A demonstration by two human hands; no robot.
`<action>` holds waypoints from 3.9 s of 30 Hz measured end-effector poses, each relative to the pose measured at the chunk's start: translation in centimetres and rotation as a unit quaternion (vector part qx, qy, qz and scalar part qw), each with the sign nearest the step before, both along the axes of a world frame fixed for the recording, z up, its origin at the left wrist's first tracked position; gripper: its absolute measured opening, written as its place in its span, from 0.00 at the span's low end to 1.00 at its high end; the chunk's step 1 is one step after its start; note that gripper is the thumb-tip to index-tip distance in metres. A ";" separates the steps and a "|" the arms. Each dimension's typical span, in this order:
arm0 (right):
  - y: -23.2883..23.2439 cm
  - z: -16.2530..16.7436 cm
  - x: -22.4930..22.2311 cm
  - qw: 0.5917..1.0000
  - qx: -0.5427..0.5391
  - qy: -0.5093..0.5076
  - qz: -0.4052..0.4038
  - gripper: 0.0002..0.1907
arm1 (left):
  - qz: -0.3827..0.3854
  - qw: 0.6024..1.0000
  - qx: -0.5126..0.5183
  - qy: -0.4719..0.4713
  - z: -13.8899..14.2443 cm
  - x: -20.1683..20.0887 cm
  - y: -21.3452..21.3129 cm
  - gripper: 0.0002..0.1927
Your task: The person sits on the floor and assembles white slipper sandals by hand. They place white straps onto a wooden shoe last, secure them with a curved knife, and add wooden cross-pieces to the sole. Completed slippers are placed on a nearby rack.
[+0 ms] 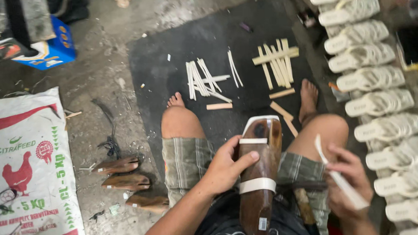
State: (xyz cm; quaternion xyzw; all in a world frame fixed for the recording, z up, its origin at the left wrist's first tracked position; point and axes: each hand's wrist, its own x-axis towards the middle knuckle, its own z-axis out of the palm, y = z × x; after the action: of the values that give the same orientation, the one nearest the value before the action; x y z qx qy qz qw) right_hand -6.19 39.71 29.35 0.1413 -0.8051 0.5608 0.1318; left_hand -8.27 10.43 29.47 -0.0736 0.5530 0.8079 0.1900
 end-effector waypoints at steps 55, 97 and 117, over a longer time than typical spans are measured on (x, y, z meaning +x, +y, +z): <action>-3.2 -0.8 -0.3 0.789 -0.392 -0.432 0.193 0.06 | 0.010 0.985 0.165 -0.040 1.7 6.1 1.0 0.47; 0.2 2.1 -4.9 0.931 -0.232 -0.244 0.142 0.32 | -0.108 0.978 0.179 -0.005 2.7 3.1 2.2 0.10; 0.9 3.1 -4.7 0.885 -0.295 -0.222 0.283 0.26 | -0.417 0.685 0.592 -0.076 -13.5 1.9 15.2 0.54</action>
State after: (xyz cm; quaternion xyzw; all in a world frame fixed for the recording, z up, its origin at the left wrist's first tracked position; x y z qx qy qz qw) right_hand -10.92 40.66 32.46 0.1893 -0.5368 0.8025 -0.1787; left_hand -6.40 25.62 16.00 0.2315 -0.0833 0.7966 0.5522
